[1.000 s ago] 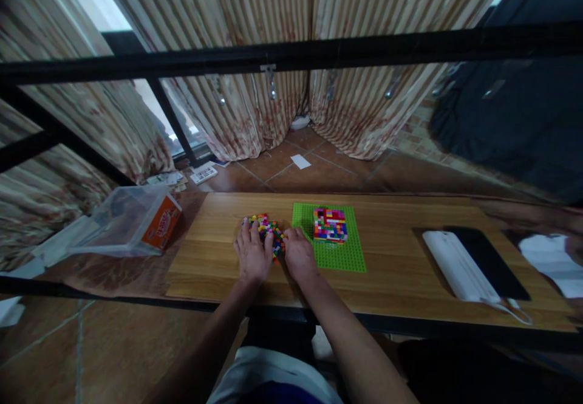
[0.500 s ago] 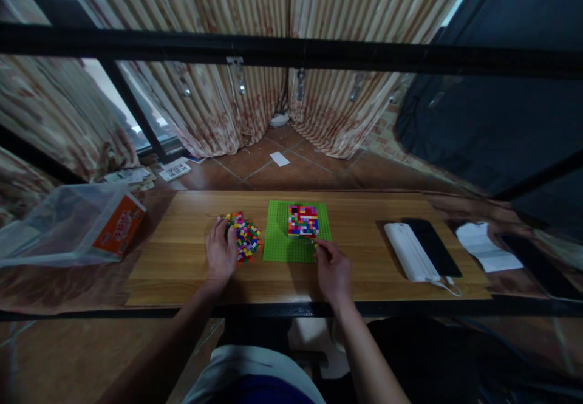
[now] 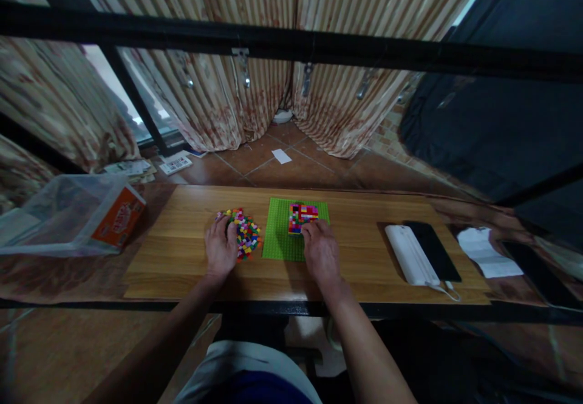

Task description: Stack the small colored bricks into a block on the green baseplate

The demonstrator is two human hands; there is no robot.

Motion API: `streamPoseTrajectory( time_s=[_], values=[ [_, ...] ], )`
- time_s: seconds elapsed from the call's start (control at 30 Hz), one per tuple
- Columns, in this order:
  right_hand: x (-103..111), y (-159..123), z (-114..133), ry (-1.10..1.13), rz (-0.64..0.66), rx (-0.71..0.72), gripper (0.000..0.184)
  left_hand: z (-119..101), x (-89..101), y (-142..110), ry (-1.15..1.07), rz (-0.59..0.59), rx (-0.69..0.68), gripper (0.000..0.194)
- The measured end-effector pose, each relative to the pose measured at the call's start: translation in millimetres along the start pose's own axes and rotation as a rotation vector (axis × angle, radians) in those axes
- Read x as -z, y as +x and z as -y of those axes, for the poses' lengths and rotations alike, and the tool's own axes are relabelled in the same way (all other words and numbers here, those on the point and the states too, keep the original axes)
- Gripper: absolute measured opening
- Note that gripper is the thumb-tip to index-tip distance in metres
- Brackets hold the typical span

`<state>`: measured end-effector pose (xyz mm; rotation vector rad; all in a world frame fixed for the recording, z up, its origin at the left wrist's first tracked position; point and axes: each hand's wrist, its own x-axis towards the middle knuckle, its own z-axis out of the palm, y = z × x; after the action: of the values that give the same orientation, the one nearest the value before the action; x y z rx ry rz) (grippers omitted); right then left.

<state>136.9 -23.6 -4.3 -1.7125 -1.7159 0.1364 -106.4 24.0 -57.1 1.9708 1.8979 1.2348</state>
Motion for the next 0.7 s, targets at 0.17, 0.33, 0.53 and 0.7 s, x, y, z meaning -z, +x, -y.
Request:
streamPoseTrajectory(
  time_s=[0.17, 0.33, 0.53, 0.7],
  values=[
    [-3.0, 6.6, -7.4, -0.069, 0.066, 0.065, 0.033, -2.2, 1.2, 0.2, 0.011, 0.009, 0.003, 0.04],
    [-2.0, 9.8, -6.3, -0.066, 0.055, 0.074, 0.032, -3.5, 0.8, -0.4, 0.017, -0.004, -0.002, 0.041],
    [2.3, 10.8, -3.9, -0.053, 0.067, 0.089, 0.031, -5.2, 0.4, -0.7, 0.022, -0.006, 0.019, 0.04],
    [1.9, 12.8, -4.9, -0.058, 0.091, 0.08, 0.029, -6.6, 1.4, -1.0, 0.015, 0.001, 0.037, 0.039]
  ],
)
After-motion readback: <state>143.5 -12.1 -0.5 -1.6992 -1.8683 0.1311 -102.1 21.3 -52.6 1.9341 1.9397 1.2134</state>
